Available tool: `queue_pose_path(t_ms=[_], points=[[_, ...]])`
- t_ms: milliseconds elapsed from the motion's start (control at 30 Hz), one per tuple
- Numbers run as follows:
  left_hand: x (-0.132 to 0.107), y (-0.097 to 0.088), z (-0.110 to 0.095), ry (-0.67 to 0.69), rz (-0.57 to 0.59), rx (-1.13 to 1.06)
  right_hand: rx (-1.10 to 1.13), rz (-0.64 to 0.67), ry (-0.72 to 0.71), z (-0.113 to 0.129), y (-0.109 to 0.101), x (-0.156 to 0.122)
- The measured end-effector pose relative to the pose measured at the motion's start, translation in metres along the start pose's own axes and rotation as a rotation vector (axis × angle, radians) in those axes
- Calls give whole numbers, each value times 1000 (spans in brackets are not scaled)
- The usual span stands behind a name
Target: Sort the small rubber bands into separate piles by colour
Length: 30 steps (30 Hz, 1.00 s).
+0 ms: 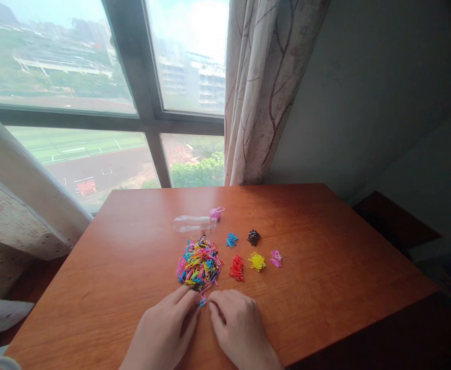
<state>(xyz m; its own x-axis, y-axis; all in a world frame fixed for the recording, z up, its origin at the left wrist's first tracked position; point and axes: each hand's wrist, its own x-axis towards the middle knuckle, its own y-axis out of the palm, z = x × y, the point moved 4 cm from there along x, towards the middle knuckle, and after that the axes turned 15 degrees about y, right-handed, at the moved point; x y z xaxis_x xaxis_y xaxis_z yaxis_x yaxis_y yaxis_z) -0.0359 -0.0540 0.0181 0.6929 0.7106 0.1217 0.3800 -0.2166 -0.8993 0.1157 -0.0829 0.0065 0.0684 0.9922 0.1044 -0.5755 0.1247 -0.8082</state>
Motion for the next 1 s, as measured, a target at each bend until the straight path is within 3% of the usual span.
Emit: queue_pose_path(t_ms=[300, 567, 767, 1000], points=[[1, -6, 8, 19, -21, -37, 81, -15, 49, -2, -4, 1], [2, -3, 9, 76, -58, -82, -16, 56, -11, 3, -2, 2], [-3, -4, 14, 62, -86, -37, -60, 31, -48, 5, 0, 4], [-5, -10, 17, 81, -86, -7, -31, 52, -13, 10, -2, 8]])
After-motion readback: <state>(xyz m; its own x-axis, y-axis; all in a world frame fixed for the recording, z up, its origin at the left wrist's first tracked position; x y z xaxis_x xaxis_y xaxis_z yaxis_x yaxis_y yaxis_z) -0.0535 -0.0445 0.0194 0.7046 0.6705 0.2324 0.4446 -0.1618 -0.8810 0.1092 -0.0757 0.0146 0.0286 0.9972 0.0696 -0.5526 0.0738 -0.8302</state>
